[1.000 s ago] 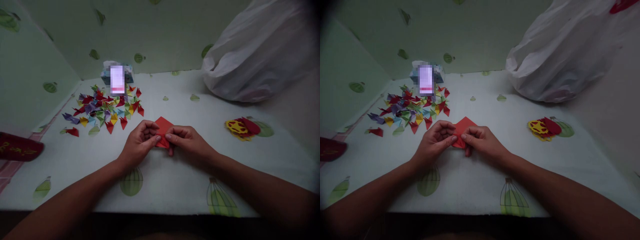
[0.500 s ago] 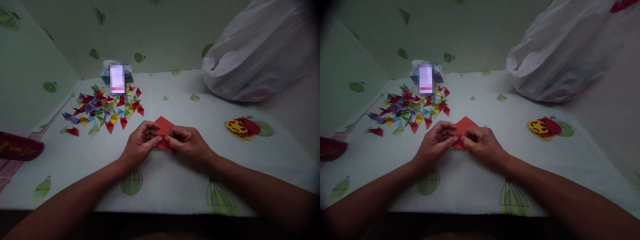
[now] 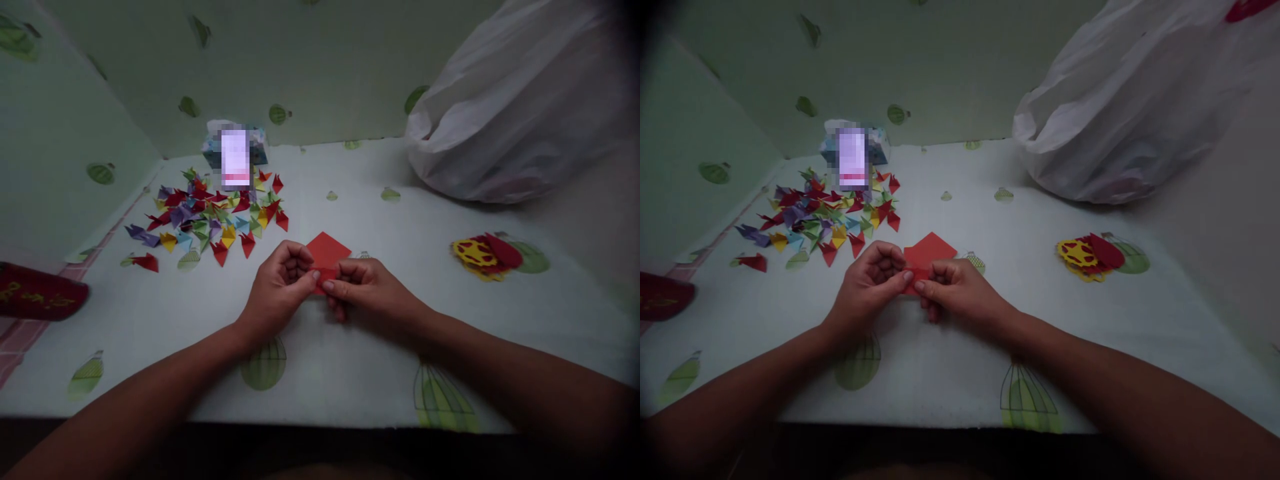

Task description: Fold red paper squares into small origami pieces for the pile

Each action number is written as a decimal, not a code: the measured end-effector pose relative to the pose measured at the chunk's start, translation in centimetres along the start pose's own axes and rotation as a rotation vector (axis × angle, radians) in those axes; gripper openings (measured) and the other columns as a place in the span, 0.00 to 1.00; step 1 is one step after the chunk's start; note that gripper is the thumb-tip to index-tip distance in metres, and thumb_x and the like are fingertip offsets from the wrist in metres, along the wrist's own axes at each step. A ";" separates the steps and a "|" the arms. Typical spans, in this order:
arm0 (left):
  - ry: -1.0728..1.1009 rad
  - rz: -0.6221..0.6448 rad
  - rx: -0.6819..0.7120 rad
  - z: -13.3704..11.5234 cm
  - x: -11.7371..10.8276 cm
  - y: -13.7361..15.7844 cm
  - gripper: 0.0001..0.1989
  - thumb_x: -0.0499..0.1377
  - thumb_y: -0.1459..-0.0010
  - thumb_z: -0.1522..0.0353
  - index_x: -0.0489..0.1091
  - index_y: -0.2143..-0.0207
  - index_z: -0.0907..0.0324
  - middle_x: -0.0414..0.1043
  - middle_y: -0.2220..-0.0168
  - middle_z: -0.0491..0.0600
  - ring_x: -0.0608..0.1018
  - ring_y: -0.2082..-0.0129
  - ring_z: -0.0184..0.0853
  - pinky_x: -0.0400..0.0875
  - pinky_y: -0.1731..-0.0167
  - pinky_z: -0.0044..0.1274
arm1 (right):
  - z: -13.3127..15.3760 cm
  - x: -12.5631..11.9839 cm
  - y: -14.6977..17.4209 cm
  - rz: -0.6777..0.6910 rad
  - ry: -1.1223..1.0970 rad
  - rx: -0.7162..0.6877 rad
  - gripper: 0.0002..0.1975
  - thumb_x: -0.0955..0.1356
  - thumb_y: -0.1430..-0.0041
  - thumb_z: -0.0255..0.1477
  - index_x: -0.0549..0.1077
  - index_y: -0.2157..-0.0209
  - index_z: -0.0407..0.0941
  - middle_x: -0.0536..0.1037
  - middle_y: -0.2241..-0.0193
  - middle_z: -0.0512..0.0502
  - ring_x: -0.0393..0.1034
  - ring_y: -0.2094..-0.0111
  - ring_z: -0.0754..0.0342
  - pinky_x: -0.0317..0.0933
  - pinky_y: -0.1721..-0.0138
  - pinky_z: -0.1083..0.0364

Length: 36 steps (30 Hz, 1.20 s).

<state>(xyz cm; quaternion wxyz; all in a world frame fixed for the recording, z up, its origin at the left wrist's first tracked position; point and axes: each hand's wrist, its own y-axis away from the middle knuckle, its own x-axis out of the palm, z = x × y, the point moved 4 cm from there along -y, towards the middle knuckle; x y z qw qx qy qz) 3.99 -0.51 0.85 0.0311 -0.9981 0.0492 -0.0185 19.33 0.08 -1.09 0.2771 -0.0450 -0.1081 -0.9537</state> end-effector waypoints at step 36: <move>-0.135 0.096 -0.002 0.1 -0.3 -0.4 0.06 0.66 0.44 0.68 0.71 0.67 0.59 0.74 0.72 0.44 0.77 0.72 0.29 0.73 0.68 0.22 | 0.9 -0.7 0.1 -0.097 0.119 -0.089 0.15 0.72 0.40 0.37 0.71 0.75 0.43 0.73 0.81 0.53 0.68 0.80 0.59 0.62 0.76 0.58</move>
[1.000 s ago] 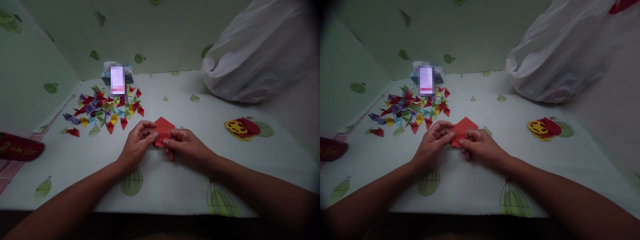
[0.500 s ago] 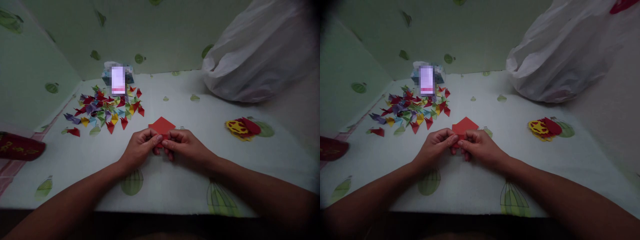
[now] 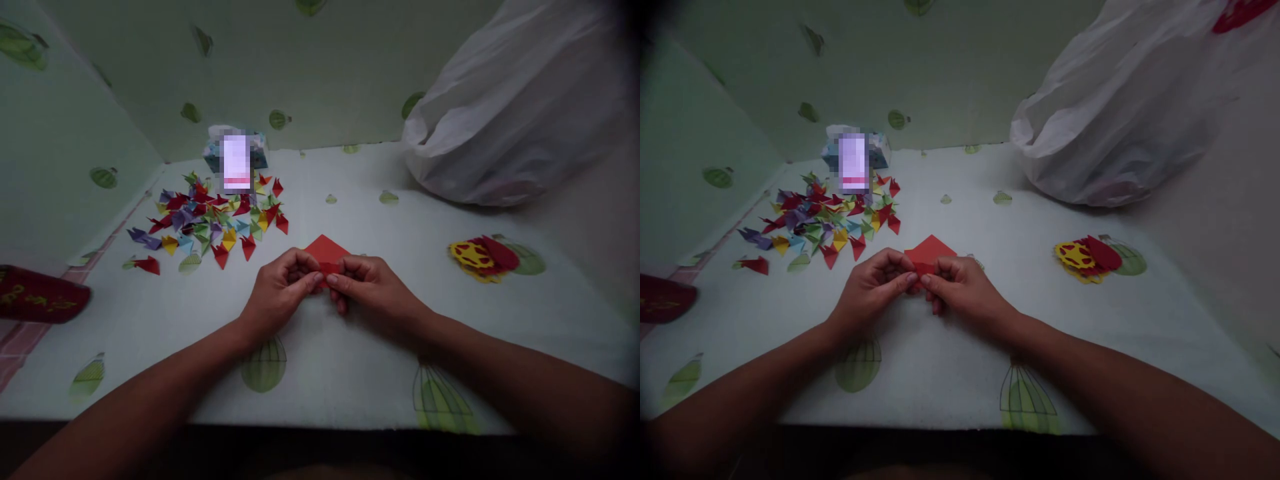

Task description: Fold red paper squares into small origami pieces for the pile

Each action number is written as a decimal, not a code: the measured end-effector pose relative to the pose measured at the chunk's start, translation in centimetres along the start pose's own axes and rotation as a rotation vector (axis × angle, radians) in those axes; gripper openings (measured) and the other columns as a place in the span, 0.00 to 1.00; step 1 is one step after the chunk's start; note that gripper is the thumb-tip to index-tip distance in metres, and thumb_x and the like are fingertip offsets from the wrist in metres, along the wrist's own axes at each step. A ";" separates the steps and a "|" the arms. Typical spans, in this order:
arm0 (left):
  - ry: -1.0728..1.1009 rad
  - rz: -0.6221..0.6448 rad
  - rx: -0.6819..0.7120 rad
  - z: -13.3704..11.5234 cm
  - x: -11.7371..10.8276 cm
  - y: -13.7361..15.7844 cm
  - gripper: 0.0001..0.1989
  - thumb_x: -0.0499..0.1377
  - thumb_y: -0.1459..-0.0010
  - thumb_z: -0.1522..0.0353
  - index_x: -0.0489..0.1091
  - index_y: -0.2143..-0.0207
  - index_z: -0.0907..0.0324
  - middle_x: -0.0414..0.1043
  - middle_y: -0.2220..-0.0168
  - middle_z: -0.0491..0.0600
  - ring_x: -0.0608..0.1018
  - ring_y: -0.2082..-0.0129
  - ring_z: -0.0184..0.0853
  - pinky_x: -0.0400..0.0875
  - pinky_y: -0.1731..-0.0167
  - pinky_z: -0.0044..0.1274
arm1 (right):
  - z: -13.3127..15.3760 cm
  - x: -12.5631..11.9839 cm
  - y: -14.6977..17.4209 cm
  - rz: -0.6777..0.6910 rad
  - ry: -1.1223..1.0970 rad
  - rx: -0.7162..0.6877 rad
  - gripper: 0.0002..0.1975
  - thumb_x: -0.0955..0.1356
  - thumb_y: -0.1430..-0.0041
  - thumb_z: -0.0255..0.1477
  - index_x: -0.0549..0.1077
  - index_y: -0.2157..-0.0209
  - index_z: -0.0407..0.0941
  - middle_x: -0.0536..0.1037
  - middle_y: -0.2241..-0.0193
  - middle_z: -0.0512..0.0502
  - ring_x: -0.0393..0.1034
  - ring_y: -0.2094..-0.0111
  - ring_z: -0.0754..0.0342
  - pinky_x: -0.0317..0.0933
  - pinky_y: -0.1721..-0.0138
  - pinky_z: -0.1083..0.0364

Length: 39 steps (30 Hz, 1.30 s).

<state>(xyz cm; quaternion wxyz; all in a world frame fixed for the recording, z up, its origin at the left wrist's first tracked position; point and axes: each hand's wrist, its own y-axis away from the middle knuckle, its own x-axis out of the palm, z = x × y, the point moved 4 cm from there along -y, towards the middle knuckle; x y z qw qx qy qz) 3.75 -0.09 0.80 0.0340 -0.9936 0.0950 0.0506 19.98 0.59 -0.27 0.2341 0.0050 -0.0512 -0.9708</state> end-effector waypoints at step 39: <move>0.097 -0.086 -0.100 0.4 0.0 0.0 0.11 0.69 0.49 0.67 0.69 0.73 0.61 0.73 0.75 0.44 0.76 0.74 0.28 0.72 0.71 0.21 | -0.1 0.3 0.2 0.003 -0.063 -0.013 0.15 0.71 0.39 0.37 0.71 0.74 0.43 0.74 0.81 0.53 0.67 0.80 0.60 0.61 0.75 0.59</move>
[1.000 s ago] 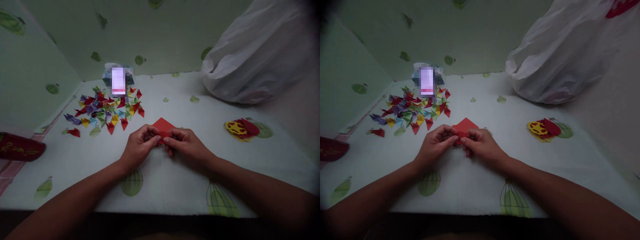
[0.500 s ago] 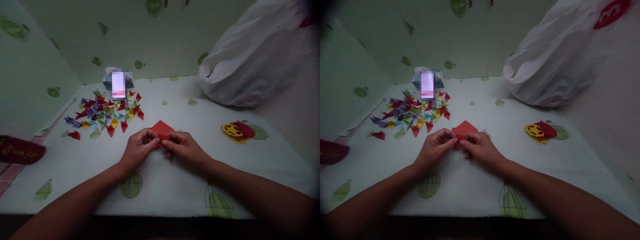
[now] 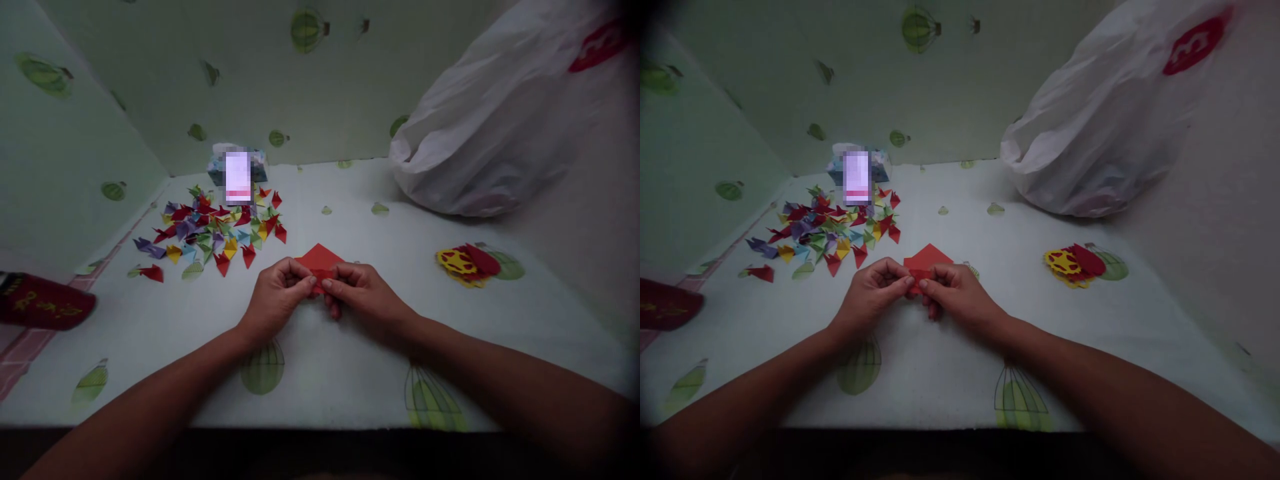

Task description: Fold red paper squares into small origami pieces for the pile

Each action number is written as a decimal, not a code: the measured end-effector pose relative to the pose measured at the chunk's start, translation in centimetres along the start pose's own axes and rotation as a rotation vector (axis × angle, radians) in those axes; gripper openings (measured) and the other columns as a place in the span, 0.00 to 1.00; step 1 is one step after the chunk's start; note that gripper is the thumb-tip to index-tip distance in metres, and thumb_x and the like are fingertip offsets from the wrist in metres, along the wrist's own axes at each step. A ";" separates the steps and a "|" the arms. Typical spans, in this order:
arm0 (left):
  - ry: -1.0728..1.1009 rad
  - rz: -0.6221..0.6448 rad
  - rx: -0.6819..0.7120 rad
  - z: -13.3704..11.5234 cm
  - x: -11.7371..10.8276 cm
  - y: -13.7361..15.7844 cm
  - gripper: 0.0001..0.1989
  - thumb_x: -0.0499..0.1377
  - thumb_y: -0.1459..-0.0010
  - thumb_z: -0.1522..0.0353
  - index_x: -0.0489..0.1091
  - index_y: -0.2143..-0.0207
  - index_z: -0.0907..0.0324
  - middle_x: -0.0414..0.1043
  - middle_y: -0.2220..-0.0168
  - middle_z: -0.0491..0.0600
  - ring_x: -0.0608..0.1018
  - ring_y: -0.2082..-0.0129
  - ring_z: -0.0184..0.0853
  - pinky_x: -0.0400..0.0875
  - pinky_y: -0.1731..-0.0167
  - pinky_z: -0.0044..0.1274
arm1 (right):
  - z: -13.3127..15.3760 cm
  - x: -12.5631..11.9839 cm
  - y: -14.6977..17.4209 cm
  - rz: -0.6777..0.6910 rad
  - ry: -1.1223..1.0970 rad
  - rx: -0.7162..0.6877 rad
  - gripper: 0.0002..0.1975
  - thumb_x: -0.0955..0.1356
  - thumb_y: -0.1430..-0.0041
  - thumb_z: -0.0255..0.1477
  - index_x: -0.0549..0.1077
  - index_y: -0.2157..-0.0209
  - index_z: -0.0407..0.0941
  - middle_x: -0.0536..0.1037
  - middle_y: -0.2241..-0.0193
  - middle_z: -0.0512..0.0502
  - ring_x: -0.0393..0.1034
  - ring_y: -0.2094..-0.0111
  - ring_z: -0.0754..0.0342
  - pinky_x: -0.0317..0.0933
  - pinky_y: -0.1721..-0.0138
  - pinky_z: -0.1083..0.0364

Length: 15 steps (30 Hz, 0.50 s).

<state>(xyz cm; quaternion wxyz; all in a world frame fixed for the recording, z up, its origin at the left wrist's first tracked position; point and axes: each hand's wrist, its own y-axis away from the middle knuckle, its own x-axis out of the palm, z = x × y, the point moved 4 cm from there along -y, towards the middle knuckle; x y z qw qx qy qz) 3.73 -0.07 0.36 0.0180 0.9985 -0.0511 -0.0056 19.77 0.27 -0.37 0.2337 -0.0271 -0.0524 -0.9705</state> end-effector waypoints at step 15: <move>0.031 0.112 -0.062 0.3 0.2 0.1 0.11 0.65 0.43 0.62 0.73 0.70 0.61 0.75 0.73 0.46 0.77 0.71 0.30 0.70 0.65 0.24 | -0.2 0.0 -0.1 -0.019 -0.027 -0.031 0.14 0.72 0.38 0.38 0.72 0.71 0.43 0.74 0.80 0.53 0.69 0.79 0.59 0.62 0.74 0.58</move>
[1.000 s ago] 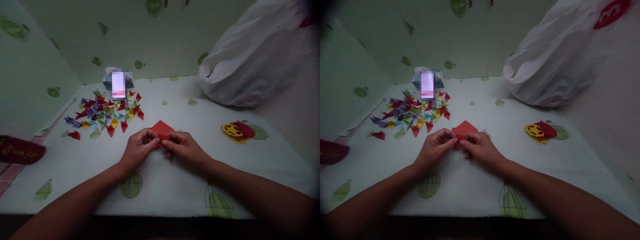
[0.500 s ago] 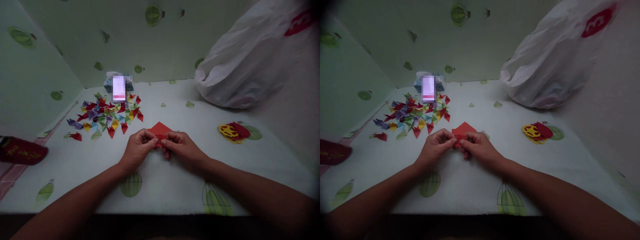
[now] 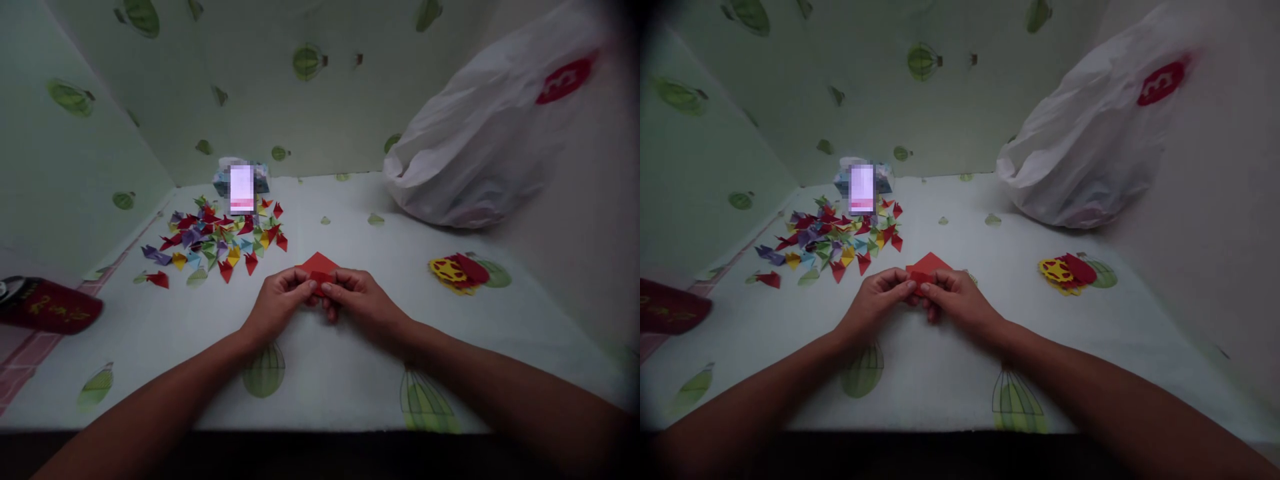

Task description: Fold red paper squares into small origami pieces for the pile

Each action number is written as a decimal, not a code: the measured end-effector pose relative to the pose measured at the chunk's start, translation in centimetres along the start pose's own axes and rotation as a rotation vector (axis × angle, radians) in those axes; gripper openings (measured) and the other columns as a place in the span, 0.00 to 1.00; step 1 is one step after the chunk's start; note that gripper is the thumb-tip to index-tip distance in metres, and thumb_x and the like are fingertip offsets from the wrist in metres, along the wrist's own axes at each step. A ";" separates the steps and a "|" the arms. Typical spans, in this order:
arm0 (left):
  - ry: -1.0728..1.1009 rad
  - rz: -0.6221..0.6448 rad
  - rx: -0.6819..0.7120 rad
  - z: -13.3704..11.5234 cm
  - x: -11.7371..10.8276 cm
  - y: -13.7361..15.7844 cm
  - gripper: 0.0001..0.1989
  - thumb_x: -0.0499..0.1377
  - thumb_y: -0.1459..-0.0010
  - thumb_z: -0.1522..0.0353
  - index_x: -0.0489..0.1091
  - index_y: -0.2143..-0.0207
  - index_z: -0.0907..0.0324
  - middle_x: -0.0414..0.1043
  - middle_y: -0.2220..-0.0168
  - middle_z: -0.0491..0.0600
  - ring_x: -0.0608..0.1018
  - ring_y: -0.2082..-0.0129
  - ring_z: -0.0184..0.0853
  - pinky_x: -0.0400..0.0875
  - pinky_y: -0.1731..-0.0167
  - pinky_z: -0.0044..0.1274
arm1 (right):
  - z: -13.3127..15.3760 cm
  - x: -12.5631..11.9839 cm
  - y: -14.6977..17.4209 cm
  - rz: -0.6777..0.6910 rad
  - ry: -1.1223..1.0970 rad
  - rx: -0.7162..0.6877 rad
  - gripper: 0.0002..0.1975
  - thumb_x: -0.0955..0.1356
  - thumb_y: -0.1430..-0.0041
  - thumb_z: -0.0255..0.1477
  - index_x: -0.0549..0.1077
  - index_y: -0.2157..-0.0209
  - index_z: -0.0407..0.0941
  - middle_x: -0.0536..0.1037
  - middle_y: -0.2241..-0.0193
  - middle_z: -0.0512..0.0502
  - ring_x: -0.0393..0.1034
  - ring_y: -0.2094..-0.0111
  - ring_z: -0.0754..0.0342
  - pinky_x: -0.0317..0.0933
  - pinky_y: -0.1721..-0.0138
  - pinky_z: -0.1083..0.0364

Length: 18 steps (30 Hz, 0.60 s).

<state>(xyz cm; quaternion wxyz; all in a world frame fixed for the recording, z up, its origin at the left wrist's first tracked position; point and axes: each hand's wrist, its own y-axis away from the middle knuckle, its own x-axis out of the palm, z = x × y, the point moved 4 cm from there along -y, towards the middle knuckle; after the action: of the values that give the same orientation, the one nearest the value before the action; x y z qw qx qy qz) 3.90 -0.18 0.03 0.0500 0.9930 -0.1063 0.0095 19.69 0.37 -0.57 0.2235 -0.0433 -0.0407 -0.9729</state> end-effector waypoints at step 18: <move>-0.069 0.006 0.000 -0.5 -0.1 -0.1 0.10 0.66 0.46 0.64 0.72 0.72 0.61 0.74 0.75 0.44 0.74 0.74 0.29 0.68 0.69 0.22 | 0.1 -0.3 -0.1 0.018 -0.074 -0.006 0.15 0.71 0.38 0.38 0.73 0.73 0.42 0.76 0.78 0.52 0.70 0.79 0.59 0.63 0.72 0.57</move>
<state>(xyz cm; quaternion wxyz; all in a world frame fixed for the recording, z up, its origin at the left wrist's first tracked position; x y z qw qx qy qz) 3.78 -0.02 0.52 0.0463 0.9924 -0.1109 -0.0246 19.92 0.63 -0.51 0.2307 -0.0804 -0.0456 -0.9686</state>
